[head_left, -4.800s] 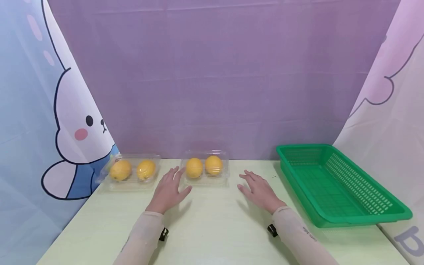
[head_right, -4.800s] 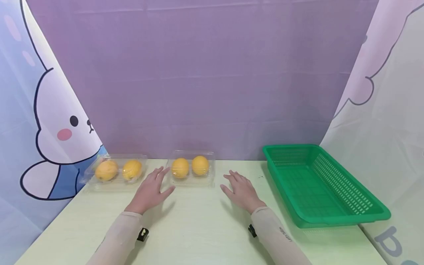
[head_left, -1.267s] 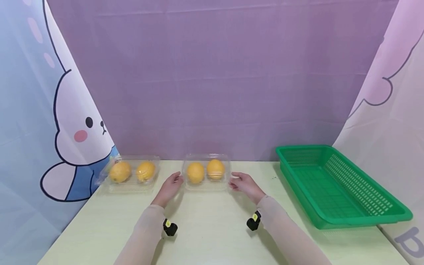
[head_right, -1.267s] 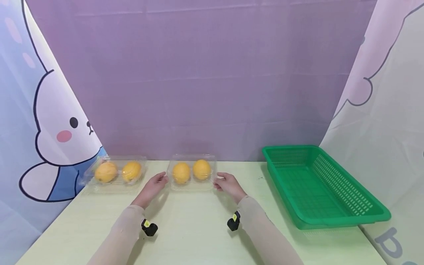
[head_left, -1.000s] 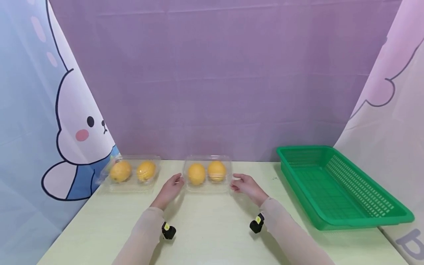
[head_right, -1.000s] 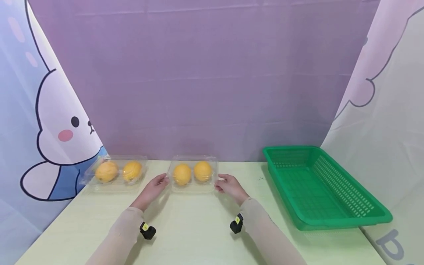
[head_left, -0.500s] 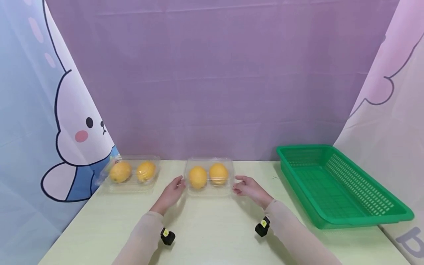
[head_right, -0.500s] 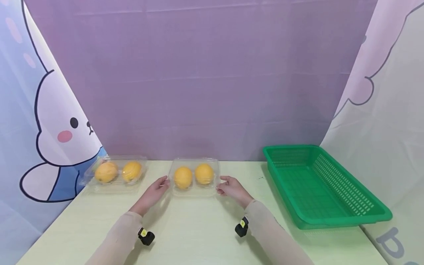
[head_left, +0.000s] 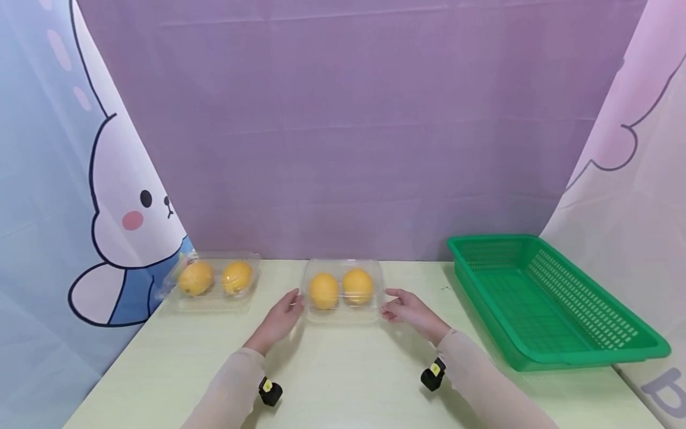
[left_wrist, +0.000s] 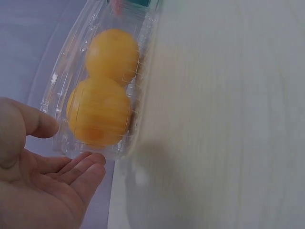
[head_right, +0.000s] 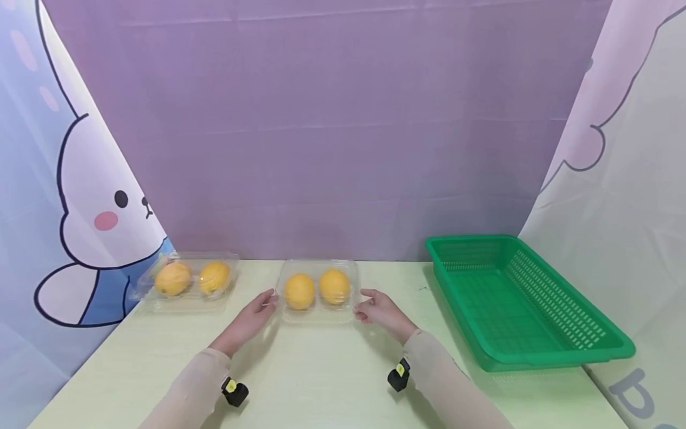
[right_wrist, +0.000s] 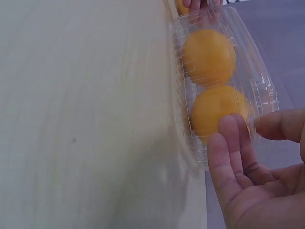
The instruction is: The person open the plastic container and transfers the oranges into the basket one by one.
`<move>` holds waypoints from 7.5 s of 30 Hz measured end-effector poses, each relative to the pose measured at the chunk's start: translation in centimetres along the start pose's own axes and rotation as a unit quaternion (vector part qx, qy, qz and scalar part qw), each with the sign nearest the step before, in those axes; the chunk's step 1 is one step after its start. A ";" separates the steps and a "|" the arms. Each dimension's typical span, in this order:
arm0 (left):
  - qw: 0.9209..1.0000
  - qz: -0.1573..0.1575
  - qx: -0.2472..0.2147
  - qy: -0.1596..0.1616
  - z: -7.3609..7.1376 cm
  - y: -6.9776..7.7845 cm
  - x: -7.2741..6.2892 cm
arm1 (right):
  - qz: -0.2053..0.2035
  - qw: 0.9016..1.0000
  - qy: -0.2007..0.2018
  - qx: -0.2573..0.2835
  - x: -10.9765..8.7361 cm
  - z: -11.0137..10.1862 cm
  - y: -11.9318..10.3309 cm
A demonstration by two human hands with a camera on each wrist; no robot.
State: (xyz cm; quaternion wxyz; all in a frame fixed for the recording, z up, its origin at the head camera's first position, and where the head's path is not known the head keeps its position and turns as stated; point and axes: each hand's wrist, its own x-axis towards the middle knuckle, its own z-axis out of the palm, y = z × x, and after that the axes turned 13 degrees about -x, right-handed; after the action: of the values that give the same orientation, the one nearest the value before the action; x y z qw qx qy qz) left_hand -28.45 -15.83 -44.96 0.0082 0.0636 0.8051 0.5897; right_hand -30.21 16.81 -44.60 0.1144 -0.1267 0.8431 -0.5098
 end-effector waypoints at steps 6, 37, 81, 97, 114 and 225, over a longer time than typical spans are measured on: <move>1.000 -0.001 -0.007 -0.008 0.3 -0.1 0.0 | 0.006 1.000 -0.007 -0.007 -0.8 -0.1 -0.1; 0.999 0.000 -0.012 -0.042 1.8 0.5 -1.9 | -0.020 0.999 -0.040 0.000 -2.9 -1.3 0.7; 0.997 0.000 -0.073 -0.028 2.6 -0.3 -1.9 | -0.021 0.998 -0.051 0.005 -3.5 -1.6 0.6; 0.994 -0.012 -0.106 0.001 2.6 0.0 -2.2 | -0.025 0.998 -0.051 0.006 -3.4 -1.5 0.7; 0.996 -0.008 -0.086 -0.007 2.7 0.3 -2.2 | -0.022 0.998 -0.050 0.005 -3.4 -1.4 0.7; 0.997 -0.022 -0.054 -0.059 1.4 0.8 -1.6 | 0.039 0.992 0.106 0.062 -4.4 2.1 1.0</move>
State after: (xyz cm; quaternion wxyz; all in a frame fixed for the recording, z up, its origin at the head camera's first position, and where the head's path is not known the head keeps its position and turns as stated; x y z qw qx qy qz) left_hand -26.66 -14.39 -44.70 0.0720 0.0804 0.7713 0.6273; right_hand -25.50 16.93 -46.13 0.0521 -0.0320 0.8213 -0.5672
